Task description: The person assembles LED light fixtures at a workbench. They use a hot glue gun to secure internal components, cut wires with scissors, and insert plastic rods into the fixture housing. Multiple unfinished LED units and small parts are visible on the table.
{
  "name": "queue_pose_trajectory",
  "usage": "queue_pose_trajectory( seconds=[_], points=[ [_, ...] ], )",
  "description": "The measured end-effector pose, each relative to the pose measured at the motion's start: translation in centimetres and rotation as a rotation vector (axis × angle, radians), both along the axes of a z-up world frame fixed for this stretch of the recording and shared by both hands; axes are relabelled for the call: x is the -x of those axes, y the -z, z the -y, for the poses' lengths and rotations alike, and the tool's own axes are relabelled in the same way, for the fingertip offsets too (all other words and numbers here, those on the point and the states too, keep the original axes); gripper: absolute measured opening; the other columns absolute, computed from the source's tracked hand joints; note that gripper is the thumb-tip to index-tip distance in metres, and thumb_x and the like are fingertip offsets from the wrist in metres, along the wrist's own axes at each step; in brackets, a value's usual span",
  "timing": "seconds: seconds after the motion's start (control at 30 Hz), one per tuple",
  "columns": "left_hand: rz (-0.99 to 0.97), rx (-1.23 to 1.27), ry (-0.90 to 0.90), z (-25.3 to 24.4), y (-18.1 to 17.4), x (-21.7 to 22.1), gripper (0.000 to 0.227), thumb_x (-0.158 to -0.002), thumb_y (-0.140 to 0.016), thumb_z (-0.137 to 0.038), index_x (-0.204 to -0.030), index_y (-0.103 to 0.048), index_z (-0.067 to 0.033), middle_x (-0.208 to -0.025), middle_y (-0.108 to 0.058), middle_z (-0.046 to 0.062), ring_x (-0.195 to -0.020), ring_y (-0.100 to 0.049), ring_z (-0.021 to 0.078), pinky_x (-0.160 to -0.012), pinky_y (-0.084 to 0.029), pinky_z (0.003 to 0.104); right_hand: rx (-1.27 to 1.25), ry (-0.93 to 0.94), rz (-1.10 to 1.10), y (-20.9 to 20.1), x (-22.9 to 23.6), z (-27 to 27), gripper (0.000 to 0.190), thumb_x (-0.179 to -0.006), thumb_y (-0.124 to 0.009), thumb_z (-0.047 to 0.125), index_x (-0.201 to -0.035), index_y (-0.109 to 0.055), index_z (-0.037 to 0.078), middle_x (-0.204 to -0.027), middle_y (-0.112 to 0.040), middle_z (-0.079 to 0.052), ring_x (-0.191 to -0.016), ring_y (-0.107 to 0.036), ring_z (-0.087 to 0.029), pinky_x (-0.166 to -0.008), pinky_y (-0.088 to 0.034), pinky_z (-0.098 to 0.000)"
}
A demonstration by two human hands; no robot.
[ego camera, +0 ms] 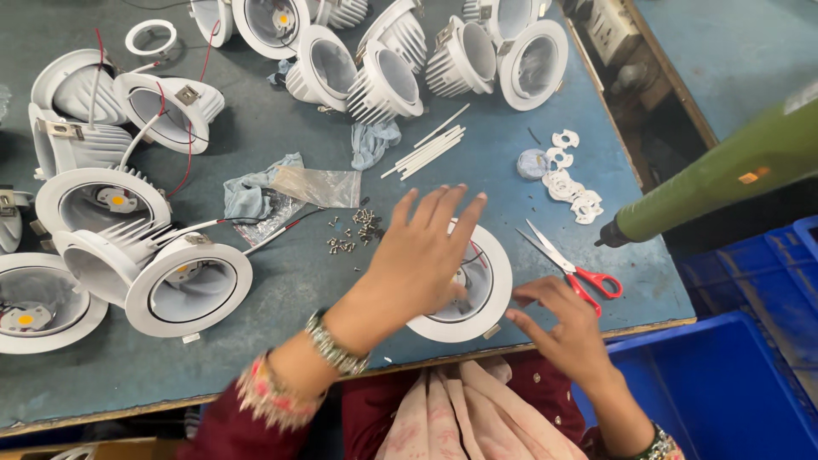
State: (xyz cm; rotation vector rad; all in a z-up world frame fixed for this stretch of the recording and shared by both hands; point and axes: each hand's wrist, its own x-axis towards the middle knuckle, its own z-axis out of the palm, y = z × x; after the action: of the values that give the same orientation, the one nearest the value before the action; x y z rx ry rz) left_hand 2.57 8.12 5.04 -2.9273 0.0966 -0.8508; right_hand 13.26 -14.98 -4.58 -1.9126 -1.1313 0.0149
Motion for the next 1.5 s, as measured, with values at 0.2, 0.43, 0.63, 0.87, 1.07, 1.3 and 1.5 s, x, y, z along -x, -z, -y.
queue_pose_trajectory(
  seconds=[0.2,0.43,0.63,0.87,1.07,1.3,1.5],
  points=[
    [-0.426,0.054,0.028,-1.1,0.4,-2.8,0.012,-0.086,-0.073,-0.023,-0.091,-0.075,-0.0124,-0.088,-0.069,0.005,-0.093,-0.065,0.0249,-0.085,-0.047,0.044,-0.038,0.033,-0.167,0.0,0.4,2.1,0.024,-0.081,-0.079,0.011,-0.103,-0.076,0.003,-0.094,-0.074,-0.007,-0.082,-0.070,-0.018,-0.075,-0.055,-0.0291],
    [-0.212,0.573,0.290,0.3,-2.0,-0.5,0.020,-0.085,-0.075,-0.030,-0.085,-0.076,-0.0092,-0.078,-0.069,0.007,-0.080,-0.065,0.0288,-0.068,-0.050,0.041,-0.213,-0.048,-0.393,-1.6,0.9,0.2,0.022,-0.086,-0.075,0.006,-0.107,-0.077,0.002,-0.084,-0.070,-0.006,-0.069,-0.068,-0.013,-0.063,-0.055,-0.0264],
    [-0.278,0.990,0.281,2.4,-0.8,-0.3,0.017,-0.087,-0.074,-0.017,-0.098,-0.076,-0.0049,-0.081,-0.069,0.011,-0.069,-0.066,0.0267,-0.064,-0.050,0.038,-0.607,0.010,-0.361,-3.5,1.3,-2.6,0.019,-0.095,-0.066,-0.002,-0.111,-0.076,0.002,-0.094,-0.067,-0.007,-0.071,-0.067,-0.010,-0.061,-0.056,-0.0217],
    [-0.125,0.925,0.343,3.6,-1.5,-1.0,0.015,-0.090,-0.073,-0.015,-0.102,-0.078,-0.0100,-0.083,-0.073,0.007,-0.071,-0.067,0.0245,-0.066,-0.052,0.035,-0.465,-0.085,-0.249,-6.5,-1.1,-1.8,0.017,-0.087,-0.074,-0.005,-0.103,-0.077,-0.001,-0.094,-0.070,-0.010,-0.071,-0.067,-0.012,-0.059,-0.055,-0.0218],
    [-0.021,0.972,0.277,4.4,-1.6,-1.2,0.013,-0.083,-0.080,-0.020,-0.093,-0.081,-0.0135,-0.082,-0.077,0.003,-0.073,-0.066,0.0212,-0.061,-0.053,0.033,-0.442,-0.027,-0.204,-7.1,-1.6,-1.0,0.013,-0.089,-0.073,-0.003,-0.099,-0.078,0.003,-0.094,-0.075,-0.009,-0.068,-0.070,-0.011,-0.056,-0.056,-0.0208],
    [-0.020,0.949,0.237,4.3,-0.7,-1.1,0.012,-0.084,-0.080,-0.020,-0.093,-0.080,-0.0127,-0.082,-0.076,0.004,-0.070,-0.068,0.0228,-0.062,-0.052,0.036,-0.338,-0.002,-0.078,-7.4,-1.2,-1.7,0.018,-0.083,-0.075,-0.004,-0.099,-0.080,0.003,-0.091,-0.073,-0.007,-0.077,-0.071,-0.011,-0.065,-0.056,-0.0228],
    [0.039,0.793,0.242,4.0,-0.3,-0.8,0.009,-0.086,-0.079,-0.019,-0.091,-0.078,-0.0105,-0.079,-0.072,0.006,-0.072,-0.068,0.0267,-0.063,-0.051,0.039,-0.295,-0.037,-0.145,-6.9,-1.4,-1.6,0.017,-0.083,-0.078,0.000,-0.099,-0.080,0.004,-0.090,-0.075,-0.006,-0.079,-0.071,-0.011,-0.068,-0.055,-0.0224]
  ],
)
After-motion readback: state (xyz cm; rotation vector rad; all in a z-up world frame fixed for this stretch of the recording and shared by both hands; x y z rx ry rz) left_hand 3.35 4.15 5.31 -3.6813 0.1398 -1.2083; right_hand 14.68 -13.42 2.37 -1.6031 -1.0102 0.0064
